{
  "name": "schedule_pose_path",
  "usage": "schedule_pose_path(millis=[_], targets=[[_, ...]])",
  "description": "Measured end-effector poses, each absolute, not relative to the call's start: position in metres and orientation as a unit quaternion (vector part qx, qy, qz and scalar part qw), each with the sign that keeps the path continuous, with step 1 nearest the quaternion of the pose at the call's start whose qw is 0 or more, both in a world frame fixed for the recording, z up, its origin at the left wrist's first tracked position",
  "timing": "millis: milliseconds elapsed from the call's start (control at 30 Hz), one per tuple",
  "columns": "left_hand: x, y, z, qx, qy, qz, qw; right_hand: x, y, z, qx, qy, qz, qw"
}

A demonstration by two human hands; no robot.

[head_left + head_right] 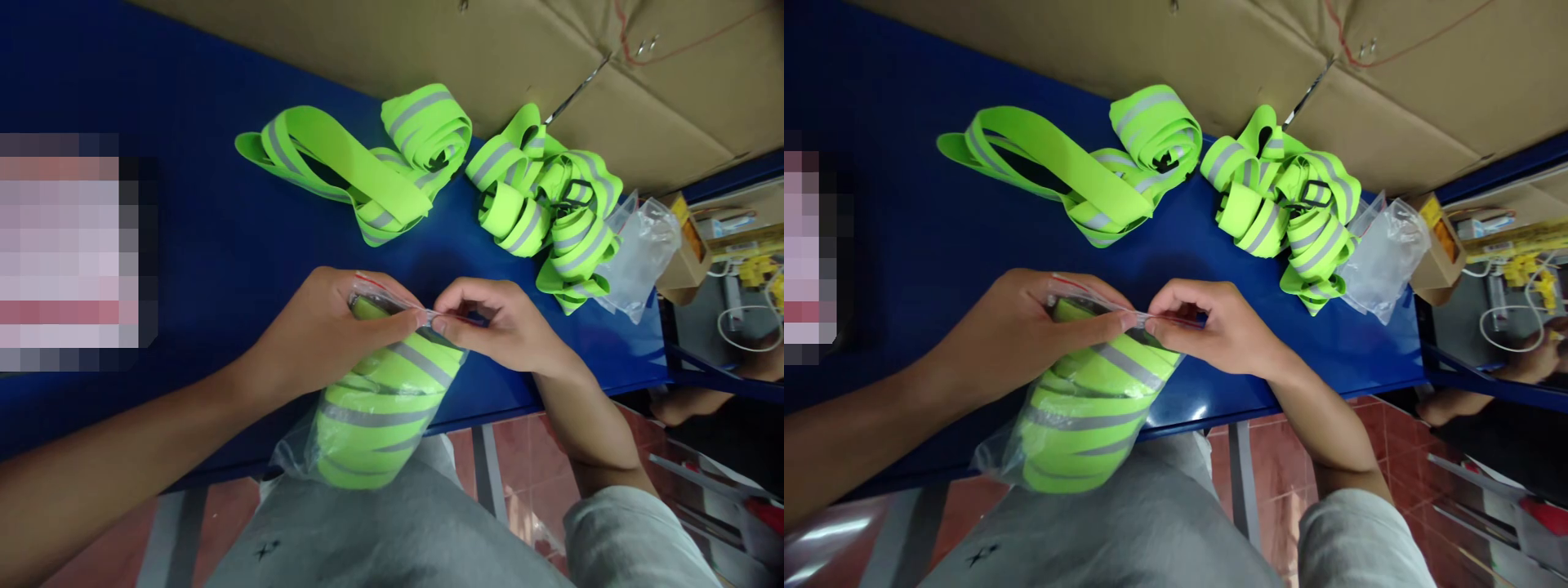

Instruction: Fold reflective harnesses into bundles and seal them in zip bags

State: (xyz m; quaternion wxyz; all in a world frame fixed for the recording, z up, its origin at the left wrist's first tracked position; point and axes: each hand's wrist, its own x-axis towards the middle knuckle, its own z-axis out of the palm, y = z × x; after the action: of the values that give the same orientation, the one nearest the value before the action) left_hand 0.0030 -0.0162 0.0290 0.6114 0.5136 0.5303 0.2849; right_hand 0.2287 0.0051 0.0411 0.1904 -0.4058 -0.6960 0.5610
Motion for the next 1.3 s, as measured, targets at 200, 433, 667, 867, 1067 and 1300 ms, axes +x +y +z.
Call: schedule_pose_path(millis=[200,433,667,867,1067,1300], targets=[[0.002,-0.017,0.03,0.548,0.522,0.323,0.568,0.229,0.006,0.041,-0.405,-0.698,0.55,0.216],[-0.002,-0.008,0.034,0.534,0.567,0.356,0.516,0.244,0.02,0.049,-0.46,-0.635,0.591,0.19],[-0.003,-0.009,0.031,0.487,0.583,0.384,0.525,0.242,0.025,0.05,-0.478,-0.596,0.605,0.226],[-0.002,-0.011,0.03,0.443,0.567,0.419,0.554,0.242,0.022,0.045,-0.461,-0.623,0.574,0.265],[-0.002,-0.013,0.03,0.452,0.565,0.41,0.556,0.243,0.02,0.042,-0.433,-0.663,0.555,0.254],[-0.002,-0.013,0.03,0.497,0.565,0.384,0.535,0.237,0.015,0.035,-0.425,-0.658,0.565,0.258]])
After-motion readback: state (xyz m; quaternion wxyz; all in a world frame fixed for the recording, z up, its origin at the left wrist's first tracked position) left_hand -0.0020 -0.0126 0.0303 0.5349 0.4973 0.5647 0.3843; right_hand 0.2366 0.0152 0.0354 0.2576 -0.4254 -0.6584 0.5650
